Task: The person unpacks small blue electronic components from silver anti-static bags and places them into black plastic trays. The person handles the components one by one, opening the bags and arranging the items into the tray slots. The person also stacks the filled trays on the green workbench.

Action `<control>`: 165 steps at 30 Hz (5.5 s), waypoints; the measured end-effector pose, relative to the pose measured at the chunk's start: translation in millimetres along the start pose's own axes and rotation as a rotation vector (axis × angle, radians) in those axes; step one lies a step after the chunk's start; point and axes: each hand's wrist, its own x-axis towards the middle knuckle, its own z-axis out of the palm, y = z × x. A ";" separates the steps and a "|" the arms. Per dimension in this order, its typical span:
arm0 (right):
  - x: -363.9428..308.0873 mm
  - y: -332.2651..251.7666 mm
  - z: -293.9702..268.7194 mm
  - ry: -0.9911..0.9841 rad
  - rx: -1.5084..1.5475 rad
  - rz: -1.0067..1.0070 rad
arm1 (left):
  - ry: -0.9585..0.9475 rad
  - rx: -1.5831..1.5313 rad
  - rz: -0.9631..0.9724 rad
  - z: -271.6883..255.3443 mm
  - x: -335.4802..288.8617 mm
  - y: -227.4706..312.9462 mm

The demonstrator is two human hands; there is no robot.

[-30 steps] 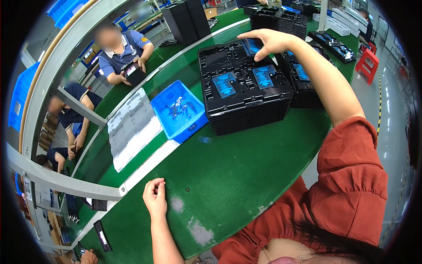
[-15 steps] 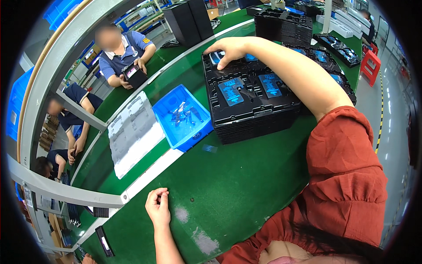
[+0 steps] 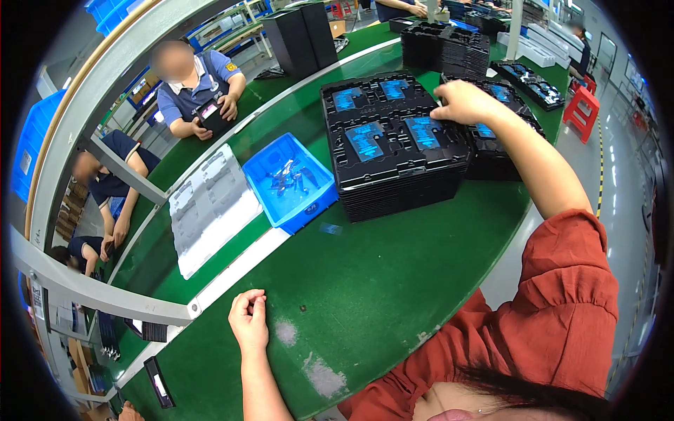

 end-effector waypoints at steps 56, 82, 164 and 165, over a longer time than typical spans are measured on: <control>-157.2 83.5 49.0 1.095 0.130 -0.042 | -0.008 0.003 0.019 1.8 -1.1 -3.9; -199.2 -255.1 116.2 -0.335 0.354 -1.725 | 0.318 0.319 -0.034 -72.0 -10.1 -0.8; -217.4 -243.9 139.0 -0.116 0.418 -1.828 | -0.389 0.178 0.334 70.9 -10.1 72.7; -217.0 -245.3 140.4 -0.112 0.431 -1.833 | -0.386 0.176 0.314 69.4 -9.1 73.7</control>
